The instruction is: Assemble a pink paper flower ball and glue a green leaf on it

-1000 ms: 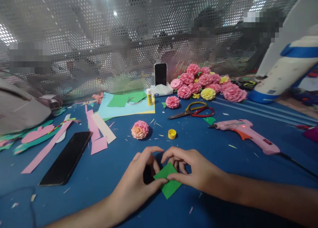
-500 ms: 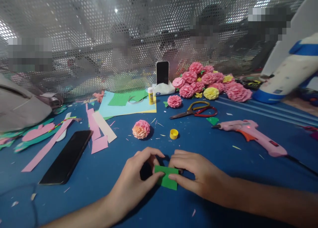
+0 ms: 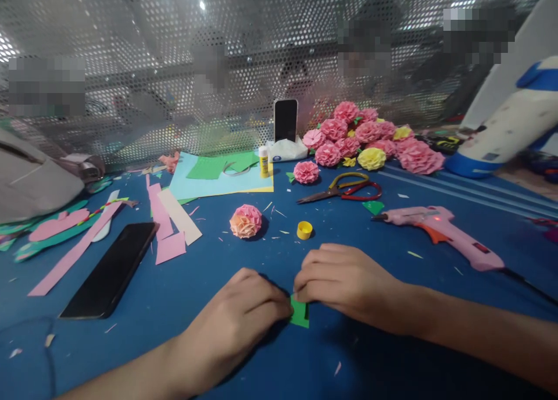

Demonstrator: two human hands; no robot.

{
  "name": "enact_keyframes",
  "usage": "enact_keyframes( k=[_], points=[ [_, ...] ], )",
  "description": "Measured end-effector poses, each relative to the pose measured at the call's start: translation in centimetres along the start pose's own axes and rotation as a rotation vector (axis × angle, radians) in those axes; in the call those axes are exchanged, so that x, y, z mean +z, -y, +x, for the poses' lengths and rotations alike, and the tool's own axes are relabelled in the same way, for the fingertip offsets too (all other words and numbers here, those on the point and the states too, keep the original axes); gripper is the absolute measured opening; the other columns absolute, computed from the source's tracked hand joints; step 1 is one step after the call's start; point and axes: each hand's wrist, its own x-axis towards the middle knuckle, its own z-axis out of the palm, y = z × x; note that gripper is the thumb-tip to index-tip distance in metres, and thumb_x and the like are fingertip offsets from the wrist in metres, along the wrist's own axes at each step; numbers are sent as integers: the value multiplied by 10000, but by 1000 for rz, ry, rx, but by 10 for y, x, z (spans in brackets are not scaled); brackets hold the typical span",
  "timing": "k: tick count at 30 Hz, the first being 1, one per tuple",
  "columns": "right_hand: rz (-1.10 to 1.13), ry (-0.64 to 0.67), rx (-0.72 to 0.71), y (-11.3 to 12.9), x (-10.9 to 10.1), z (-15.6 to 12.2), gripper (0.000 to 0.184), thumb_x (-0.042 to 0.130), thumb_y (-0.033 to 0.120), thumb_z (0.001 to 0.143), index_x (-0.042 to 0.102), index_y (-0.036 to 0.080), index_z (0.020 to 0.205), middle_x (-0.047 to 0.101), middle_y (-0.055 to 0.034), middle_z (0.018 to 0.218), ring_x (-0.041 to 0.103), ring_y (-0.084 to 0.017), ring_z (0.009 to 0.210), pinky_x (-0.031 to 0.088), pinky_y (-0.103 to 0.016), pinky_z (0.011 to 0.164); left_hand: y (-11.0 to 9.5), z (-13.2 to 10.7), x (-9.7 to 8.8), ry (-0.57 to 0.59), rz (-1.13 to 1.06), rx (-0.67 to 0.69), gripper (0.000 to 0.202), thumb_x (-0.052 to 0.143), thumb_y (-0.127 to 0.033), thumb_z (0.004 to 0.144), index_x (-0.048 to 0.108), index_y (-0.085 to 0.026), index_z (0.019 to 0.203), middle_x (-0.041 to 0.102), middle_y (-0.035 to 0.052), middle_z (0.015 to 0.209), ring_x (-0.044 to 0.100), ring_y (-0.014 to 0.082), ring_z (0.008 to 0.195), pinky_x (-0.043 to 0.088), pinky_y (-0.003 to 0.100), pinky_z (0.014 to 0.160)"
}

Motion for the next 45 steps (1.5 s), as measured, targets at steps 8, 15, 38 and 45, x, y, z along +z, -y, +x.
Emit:
enact_keyframes(
  k=[8,15,38,45],
  points=[
    [-143,36,-187,-9,-2,1,254,437,166,1050,676,153,968,708,-19,1001,583,-142,942,398,-302,731,-3,4,-2,-41,282,201,225,480,-158,1023,679,-143,1129,747,73,1054,652,198,991,444,341,836],
    [-229,46,-170,-2,-3,1,215,456,157,1035,661,162,972,661,-26,881,560,-153,839,351,-302,672,1,4,-7,-33,353,294,245,455,-131,1025,669,-122,1144,770,45,942,661,197,961,410,386,938],
    [235,82,495,21,7,3,75,581,193,918,532,216,866,589,28,843,517,-157,800,365,-297,748,-12,15,-4,31,-182,-586,124,771,-173,811,665,-238,810,630,-45,764,545,185,824,358,365,849],
    [190,119,336,9,7,2,54,555,210,959,537,210,908,566,5,891,486,-180,855,370,-332,886,-4,12,-3,-104,-81,-458,286,748,-90,830,604,-268,1001,663,-84,839,572,150,826,319,354,901]
  ],
)
